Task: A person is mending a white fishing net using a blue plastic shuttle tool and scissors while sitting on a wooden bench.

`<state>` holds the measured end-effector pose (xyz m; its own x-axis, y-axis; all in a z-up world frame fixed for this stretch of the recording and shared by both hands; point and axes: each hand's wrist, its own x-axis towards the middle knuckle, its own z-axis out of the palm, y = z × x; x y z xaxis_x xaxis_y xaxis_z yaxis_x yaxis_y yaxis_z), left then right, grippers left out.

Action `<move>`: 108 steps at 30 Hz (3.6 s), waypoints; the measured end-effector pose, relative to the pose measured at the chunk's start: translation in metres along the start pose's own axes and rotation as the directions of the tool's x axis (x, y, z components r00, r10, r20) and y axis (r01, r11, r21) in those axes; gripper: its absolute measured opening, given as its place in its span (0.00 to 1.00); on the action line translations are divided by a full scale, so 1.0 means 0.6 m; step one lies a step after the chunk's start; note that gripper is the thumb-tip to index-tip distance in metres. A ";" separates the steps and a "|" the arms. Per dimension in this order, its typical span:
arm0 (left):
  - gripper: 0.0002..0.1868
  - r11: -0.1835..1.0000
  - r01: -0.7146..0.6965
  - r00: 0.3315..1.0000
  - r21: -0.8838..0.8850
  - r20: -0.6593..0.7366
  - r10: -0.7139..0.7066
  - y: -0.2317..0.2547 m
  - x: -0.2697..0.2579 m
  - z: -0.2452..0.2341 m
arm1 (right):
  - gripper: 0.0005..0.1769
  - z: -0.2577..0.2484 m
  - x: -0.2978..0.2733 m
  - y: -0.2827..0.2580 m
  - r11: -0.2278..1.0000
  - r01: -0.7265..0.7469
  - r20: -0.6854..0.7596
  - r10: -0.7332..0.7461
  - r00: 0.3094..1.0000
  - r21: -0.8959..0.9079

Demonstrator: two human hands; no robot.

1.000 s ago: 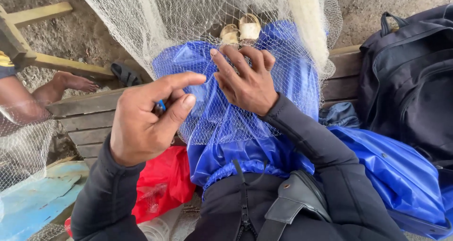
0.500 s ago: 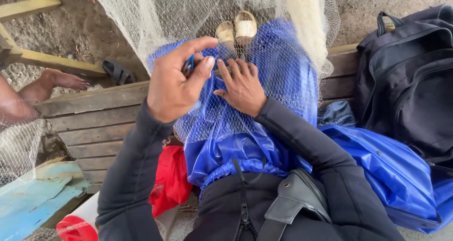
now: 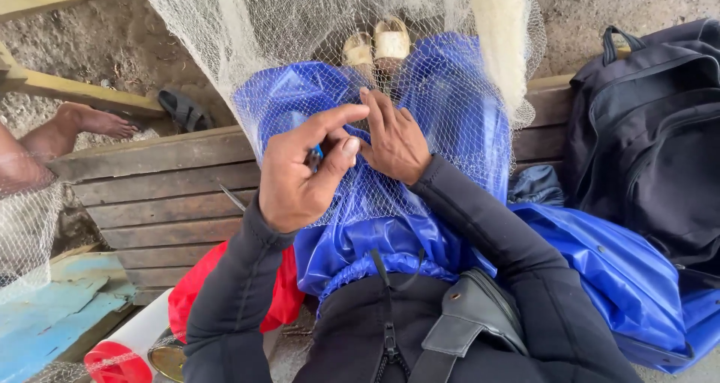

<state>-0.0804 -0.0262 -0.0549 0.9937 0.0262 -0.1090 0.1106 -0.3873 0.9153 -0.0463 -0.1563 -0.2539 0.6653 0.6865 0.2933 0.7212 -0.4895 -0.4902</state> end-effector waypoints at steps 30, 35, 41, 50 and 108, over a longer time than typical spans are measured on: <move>0.13 0.969 -0.151 0.978 -0.196 -0.174 0.117 0.004 -0.012 -0.006 | 0.32 -0.044 0.015 -0.010 0.974 -0.031 -0.066 0.017 0.998 -0.225; 0.13 0.984 -0.152 0.981 -0.094 -0.139 0.139 0.000 -0.012 -0.016 | 0.32 -0.042 0.016 -0.007 0.980 -0.040 -0.093 0.022 0.995 -0.195; 0.12 0.991 -0.113 0.986 -0.078 -0.132 0.102 -0.002 -0.014 -0.018 | 0.31 -0.061 0.025 -0.009 0.992 -0.022 -0.188 -0.002 0.982 -0.124; 0.13 0.979 -0.139 0.988 -0.149 -0.083 0.128 0.013 -0.005 -0.014 | 0.21 -0.096 0.037 0.000 0.991 0.130 -0.463 -0.107 0.880 0.019; 0.07 0.326 -0.664 0.619 0.673 0.251 0.744 0.054 0.106 0.019 | 0.08 -0.248 0.086 -0.036 0.595 -0.022 -0.273 0.401 0.875 0.803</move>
<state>-0.0138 -0.0479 -0.0364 0.6929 -0.5032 0.5165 -0.6363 -0.7636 0.1097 0.0011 -0.1903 -0.1061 0.9236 0.2573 0.2842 0.2596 0.1257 -0.9575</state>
